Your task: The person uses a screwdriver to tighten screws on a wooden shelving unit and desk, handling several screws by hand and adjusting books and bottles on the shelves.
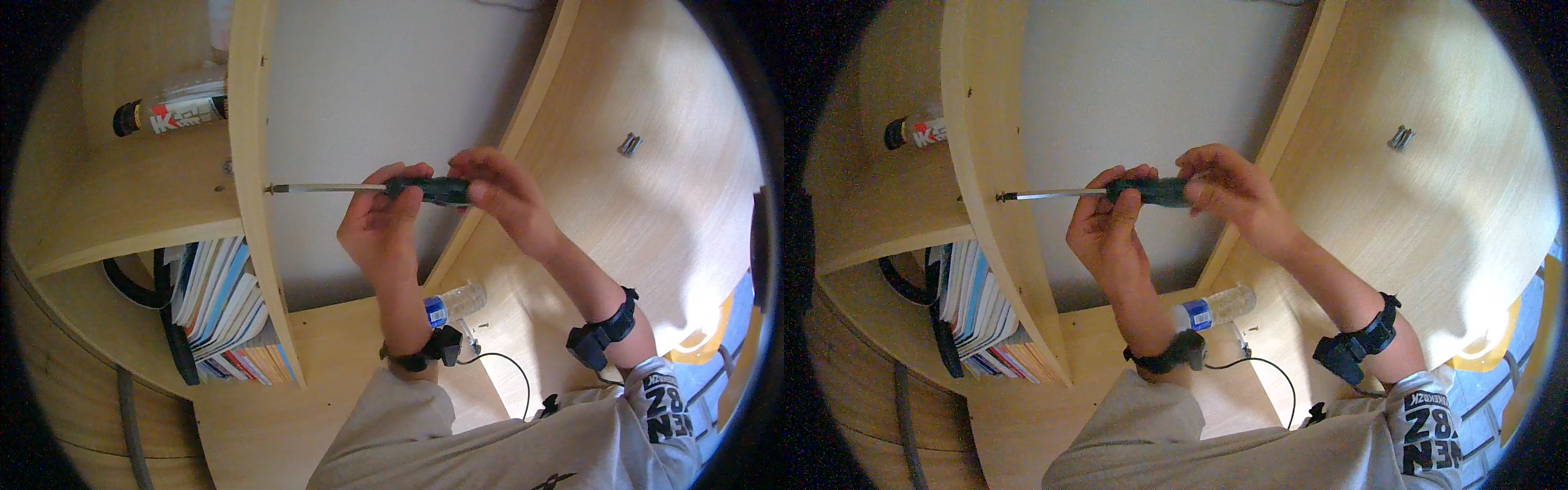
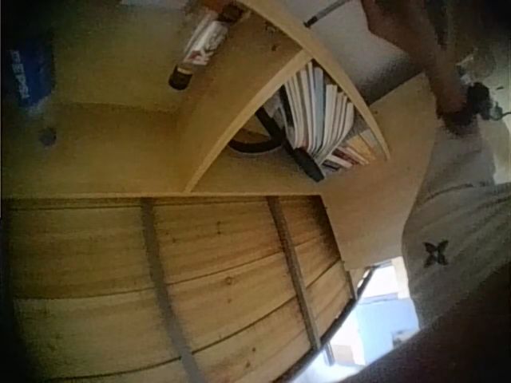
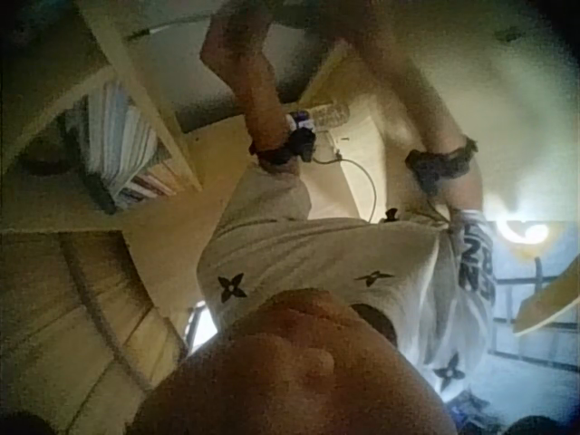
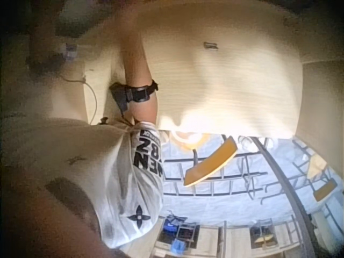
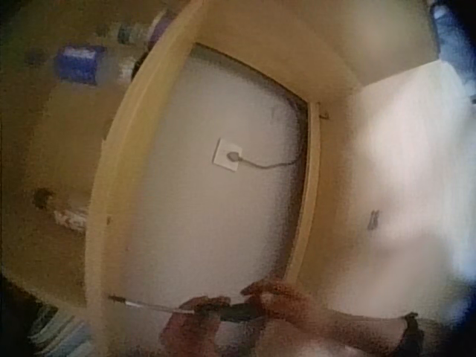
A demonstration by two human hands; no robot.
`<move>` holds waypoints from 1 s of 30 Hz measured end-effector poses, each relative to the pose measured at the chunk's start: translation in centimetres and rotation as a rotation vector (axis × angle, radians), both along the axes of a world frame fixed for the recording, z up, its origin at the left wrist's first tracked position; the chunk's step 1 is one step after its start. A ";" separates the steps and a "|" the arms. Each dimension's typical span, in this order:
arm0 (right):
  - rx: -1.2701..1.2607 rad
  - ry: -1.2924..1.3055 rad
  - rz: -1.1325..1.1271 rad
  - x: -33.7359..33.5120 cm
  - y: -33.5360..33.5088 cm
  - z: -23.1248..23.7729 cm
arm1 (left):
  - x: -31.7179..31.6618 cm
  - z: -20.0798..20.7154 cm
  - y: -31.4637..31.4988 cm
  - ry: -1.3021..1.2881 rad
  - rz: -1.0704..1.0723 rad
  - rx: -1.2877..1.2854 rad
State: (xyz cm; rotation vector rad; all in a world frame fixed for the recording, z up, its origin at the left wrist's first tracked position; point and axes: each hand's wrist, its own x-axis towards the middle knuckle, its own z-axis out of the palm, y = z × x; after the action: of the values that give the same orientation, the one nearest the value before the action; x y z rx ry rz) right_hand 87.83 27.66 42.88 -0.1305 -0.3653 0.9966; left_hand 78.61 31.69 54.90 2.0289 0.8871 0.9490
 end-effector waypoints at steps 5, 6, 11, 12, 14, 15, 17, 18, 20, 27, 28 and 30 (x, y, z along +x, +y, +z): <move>0.197 -0.230 0.663 2.5 -0.4 -0.9 | -0.8 -0.4 0.0 -0.134 -0.110 -0.053; 0.285 -0.256 0.663 2.0 -0.2 -1.1 | -0.4 -0.7 -0.1 -0.133 -0.113 -0.055; -0.018 -0.120 0.016 -2.4 1.3 -0.9 | 0.4 -2.6 -0.8 -0.050 0.024 0.120; -0.003 -0.098 -0.080 -2.6 1.4 -0.8 | 0.2 -2.5 -0.8 -0.048 0.024 0.119; 0.027 -0.169 -0.176 -2.3 1.4 -1.1 | -0.1 -2.3 -0.6 -0.001 0.196 0.117; 0.035 -0.193 -0.208 -2.0 1.3 -1.1 | -0.1 -2.3 -0.6 -0.002 0.198 0.114; 0.053 -0.016 0.173 -0.9 0.5 -0.9 | 0.0 -2.0 -0.6 -0.104 0.160 0.011; 0.058 -0.016 0.177 -0.4 0.4 -0.9 | 0.0 -1.7 -0.6 -0.104 0.164 0.016; 0.261 -0.025 0.398 0.9 0.8 -1.6 | 0.3 -1.5 -0.3 -0.189 0.039 -0.014; 0.013 -0.110 -0.123 -1.9 2.7 -0.6 | 0.1 -1.4 -0.1 -0.104 -0.114 0.061; 0.120 -0.057 0.066 -1.4 2.4 -1.0 | 0.0 -1.6 -0.3 -0.078 0.028 0.035; 0.337 0.047 0.430 0.6 1.7 -2.1 | 0.1 -1.8 -0.1 -0.051 0.157 0.019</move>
State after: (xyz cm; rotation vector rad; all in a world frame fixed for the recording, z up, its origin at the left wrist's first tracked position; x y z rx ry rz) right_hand 88.44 29.40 40.74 0.2881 -0.5254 1.3418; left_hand 78.73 31.59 53.15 1.9637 1.0252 1.0931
